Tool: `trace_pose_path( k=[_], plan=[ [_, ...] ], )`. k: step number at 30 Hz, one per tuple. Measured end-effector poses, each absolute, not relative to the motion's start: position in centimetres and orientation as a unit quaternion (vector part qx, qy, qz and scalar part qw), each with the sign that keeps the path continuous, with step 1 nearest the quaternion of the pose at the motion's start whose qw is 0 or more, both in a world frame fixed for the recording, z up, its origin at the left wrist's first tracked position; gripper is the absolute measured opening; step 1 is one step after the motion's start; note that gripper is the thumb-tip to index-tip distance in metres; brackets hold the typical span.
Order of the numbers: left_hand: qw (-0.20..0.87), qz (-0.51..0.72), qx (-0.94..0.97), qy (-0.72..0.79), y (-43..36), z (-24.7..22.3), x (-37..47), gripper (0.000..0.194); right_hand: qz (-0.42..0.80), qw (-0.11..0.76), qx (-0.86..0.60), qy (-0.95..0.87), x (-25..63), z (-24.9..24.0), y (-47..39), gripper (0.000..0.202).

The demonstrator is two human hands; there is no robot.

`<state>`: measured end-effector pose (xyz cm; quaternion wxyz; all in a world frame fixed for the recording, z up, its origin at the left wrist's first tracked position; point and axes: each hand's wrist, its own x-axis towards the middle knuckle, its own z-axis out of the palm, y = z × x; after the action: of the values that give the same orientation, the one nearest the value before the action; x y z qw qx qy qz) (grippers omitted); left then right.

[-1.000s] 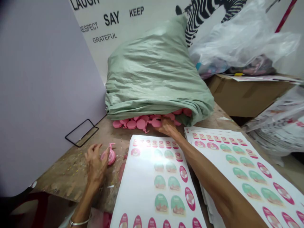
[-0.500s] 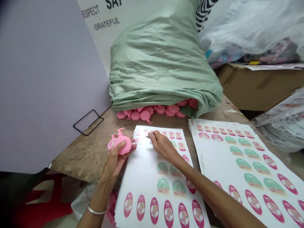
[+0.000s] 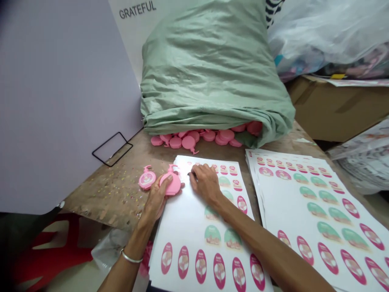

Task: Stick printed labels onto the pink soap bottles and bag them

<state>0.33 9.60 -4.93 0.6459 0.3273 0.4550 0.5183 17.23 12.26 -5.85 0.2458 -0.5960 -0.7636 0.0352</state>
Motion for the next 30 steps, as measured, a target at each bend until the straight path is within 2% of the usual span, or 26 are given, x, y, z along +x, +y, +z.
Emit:
trace_pose_path(
  k=[8, 17, 30],
  plan=[
    [0.628, 0.516, 0.361, 0.457, 9.7, -5.8, 0.2, 0.042, 0.059, 0.272, -0.570, -0.773, 17.0, -6.4, 12.0, 0.013],
    [0.619, 0.528, 0.351, 0.463, 9.8, -6.4, 0.1, 0.045, 0.021, 0.280, -0.588, -0.758, 17.3, -6.8, 12.4, 0.017],
    [0.573, 0.527, 0.386, 0.495, 9.7, -6.2, 0.0, 0.038, 0.086, 0.281, -0.618, -0.729, 16.8, -5.7, 12.6, 0.016]
  ],
)
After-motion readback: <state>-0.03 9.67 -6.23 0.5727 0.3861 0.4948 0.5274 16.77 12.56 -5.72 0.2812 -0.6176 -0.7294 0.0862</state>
